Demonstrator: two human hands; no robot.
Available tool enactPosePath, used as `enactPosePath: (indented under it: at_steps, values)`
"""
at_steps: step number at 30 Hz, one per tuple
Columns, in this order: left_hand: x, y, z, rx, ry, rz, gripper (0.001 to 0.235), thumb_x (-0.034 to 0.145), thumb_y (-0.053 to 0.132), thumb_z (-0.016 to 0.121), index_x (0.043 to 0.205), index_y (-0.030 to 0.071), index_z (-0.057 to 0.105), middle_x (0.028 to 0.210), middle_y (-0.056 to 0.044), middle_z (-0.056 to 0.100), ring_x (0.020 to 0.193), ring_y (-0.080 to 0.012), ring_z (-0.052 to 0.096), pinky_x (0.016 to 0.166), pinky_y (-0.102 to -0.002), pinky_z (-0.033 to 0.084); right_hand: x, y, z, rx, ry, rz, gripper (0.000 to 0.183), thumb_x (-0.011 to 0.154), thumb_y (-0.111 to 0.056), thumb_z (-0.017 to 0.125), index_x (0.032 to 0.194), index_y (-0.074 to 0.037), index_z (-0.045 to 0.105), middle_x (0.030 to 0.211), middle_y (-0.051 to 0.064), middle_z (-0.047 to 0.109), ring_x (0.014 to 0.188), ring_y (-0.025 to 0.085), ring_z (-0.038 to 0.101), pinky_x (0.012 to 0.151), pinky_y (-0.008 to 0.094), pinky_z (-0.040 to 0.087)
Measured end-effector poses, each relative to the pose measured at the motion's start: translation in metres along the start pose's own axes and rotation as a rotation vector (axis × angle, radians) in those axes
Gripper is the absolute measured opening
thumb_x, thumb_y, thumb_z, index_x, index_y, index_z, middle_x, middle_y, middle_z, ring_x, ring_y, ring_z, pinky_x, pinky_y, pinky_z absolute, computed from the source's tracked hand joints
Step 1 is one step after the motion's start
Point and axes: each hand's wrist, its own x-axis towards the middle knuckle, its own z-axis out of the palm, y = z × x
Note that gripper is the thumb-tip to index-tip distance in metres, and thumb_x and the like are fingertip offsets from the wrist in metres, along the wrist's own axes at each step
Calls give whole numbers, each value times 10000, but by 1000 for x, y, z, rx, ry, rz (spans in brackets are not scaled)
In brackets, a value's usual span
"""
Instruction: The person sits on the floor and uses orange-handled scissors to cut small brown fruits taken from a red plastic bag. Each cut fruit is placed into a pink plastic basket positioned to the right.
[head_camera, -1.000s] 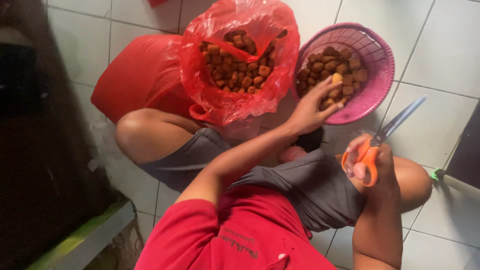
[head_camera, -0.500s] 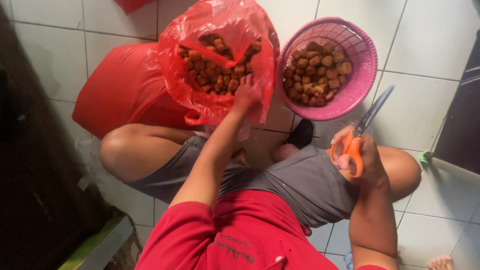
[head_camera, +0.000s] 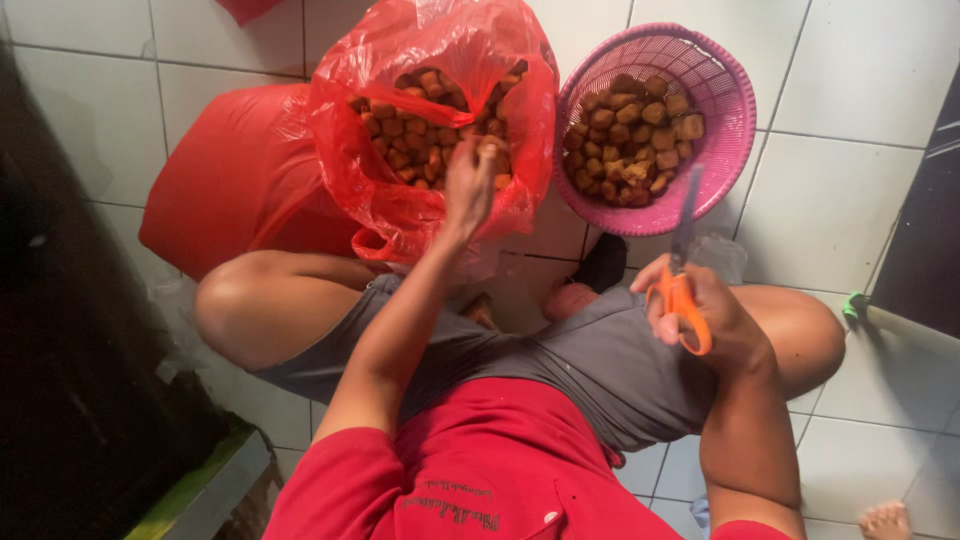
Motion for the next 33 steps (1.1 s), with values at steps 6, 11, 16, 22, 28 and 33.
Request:
enactPosePath:
  at_steps: [6,11,16,22,28,33]
  values:
    - [-41,91,27,-799,-468,-260,246,1091,329,516,1166,115,613,915,47,590,660,-15,390,578,-191,301,9,-15,14,-43,-329,71,1119,676,-839,741,1303,60,511,818,57,612,763,141,599,703,287,491]
    - [-44,135,27,-883,-607,-152,235,1137,308,516,1206,97,594,933,57,547,711,-15,417,627,-195,322,8,-26,16,-178,-417,30,1134,697,-917,623,1274,56,535,777,49,629,688,148,599,696,284,482]
    - [-52,153,23,-745,-711,-21,247,1111,288,553,1223,72,598,1082,13,619,972,-70,556,870,-238,457,-1,-26,15,-139,-409,38,1127,675,-907,640,1240,64,546,754,66,620,671,173,594,677,306,465]
    - [-73,168,19,-473,-841,273,179,1065,198,649,1122,29,661,1092,-55,615,1042,-154,605,953,-312,492,0,-10,-1,-168,-527,-51,1104,615,-958,621,1142,12,589,809,62,664,769,190,653,966,343,515]
    - [-81,172,26,-515,-827,322,161,1052,190,665,1088,33,673,1083,-58,625,1058,-171,606,982,-311,481,-3,19,-16,-168,-374,52,820,558,-693,884,909,12,658,730,72,644,706,198,636,764,347,535]
    - [-73,148,39,-457,-769,332,201,1032,220,686,1102,32,693,1104,-55,630,1051,-166,605,950,-301,481,-9,22,-23,-115,-138,-18,692,559,-438,986,891,69,653,627,85,570,528,179,515,434,303,398]
